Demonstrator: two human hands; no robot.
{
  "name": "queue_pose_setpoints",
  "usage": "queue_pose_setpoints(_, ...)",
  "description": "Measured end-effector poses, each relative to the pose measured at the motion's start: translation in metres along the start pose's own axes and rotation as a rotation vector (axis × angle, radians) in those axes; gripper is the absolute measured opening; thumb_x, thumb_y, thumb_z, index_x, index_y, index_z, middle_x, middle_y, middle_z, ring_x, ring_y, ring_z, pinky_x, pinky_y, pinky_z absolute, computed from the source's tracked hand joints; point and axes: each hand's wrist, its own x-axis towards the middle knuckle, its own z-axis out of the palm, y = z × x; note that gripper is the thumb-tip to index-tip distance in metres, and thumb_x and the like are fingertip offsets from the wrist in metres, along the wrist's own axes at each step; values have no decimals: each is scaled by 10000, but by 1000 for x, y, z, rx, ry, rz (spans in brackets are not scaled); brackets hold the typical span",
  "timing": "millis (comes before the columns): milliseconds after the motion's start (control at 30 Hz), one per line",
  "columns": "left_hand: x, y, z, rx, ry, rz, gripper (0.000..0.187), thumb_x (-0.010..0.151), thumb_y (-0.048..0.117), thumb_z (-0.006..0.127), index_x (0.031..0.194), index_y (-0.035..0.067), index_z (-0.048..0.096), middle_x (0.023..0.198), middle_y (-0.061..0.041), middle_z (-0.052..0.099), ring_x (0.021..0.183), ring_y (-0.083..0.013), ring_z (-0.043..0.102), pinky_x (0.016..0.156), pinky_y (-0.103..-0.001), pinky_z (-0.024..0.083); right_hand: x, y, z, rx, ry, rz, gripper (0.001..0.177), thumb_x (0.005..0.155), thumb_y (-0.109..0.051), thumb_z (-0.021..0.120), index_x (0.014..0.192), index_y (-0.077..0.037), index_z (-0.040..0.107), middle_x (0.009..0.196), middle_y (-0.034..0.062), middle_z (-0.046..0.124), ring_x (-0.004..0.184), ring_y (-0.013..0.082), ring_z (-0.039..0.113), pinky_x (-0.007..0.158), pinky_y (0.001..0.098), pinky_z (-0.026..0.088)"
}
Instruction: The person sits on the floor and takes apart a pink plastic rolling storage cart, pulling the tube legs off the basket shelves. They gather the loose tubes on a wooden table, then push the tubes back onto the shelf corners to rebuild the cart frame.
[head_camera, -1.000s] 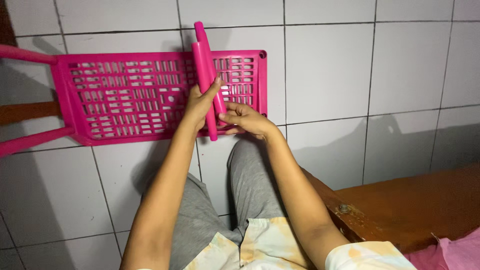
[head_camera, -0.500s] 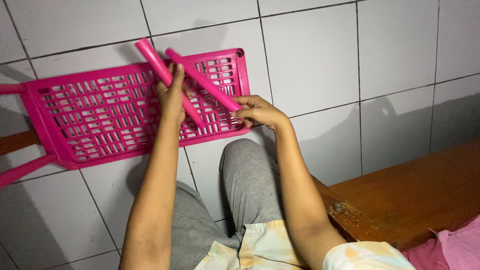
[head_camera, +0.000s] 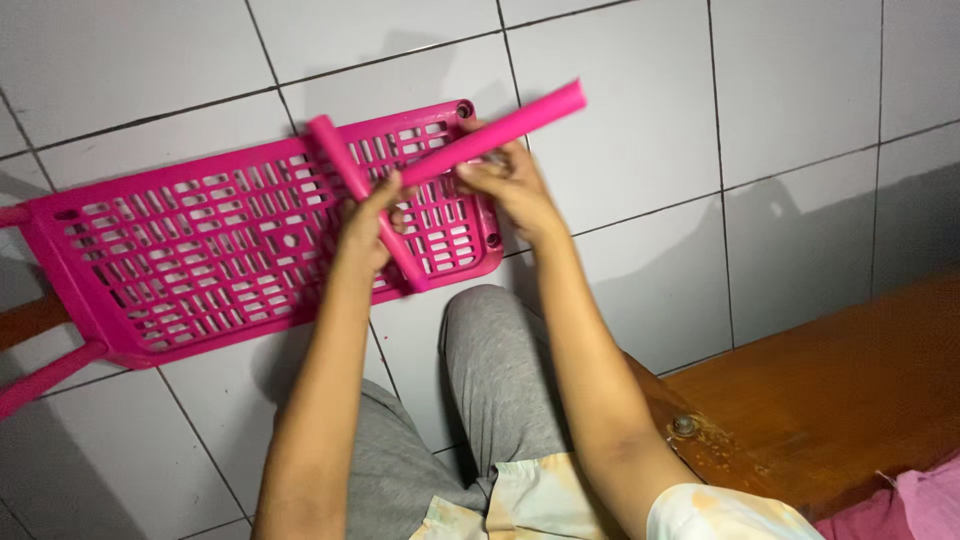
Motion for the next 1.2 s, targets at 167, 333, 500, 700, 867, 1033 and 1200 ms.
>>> queue_pose_setpoints(167,9,-14,25,89,19,53,391,877,309,818,1163,63,712,827,-60,740,482,-57,523,431,-213,431,26,42,5,69,90,-184,373,1027,-85,682,1364,-42,528,1175,89,684,1014,157,695,827,312,616)
queue_pose_setpoints(333,21,-8,22,290,200,350,438,893,219,800,1304,101,706,808,7,708,475,-37,477,413,-220,413,60,63,-24,97,345,-437,418,1054,-152,628,1393,-82,395,1155,95,714,1033,156,694,878,291,575)
queue_pose_setpoints(500,19,-7,7,435,211,424,464,928,136,779,1378,107,667,787,9,659,491,-30,468,427,-225,380,84,71,-42,-28,404,-459,461,1040,-44,638,1410,-80,366,1136,103,680,1045,154,673,900,283,552)
queue_pose_setpoints(700,25,-9,1,410,184,430,462,926,91,760,1374,80,649,928,-28,759,660,-32,647,451,-210,441,95,70,-36,-16,337,-510,555,1002,67,641,1422,-92,316,1141,93,619,1049,142,643,914,276,539)
queue_pose_setpoints(867,27,-9,-4,415,188,412,460,923,76,761,1371,62,659,955,-79,772,693,-90,675,459,-210,457,90,62,-26,-270,382,-506,529,1028,11,636,1426,-71,296,1105,75,609,977,118,648,819,257,552)
queue_pose_setpoints(1033,27,-7,-1,360,174,395,463,902,60,752,1352,63,646,1003,-44,770,766,-76,734,461,-202,472,85,46,-23,-509,393,-425,563,1030,-51,668,1458,-31,305,948,86,624,790,130,553,717,271,495)
queue_pose_setpoints(1200,23,-3,0,422,187,392,454,921,83,759,1364,67,657,930,-64,764,728,-78,709,465,-203,462,80,37,-18,-676,322,-462,575,998,-41,678,1425,-6,293,1049,164,686,964,259,707,839,351,593)
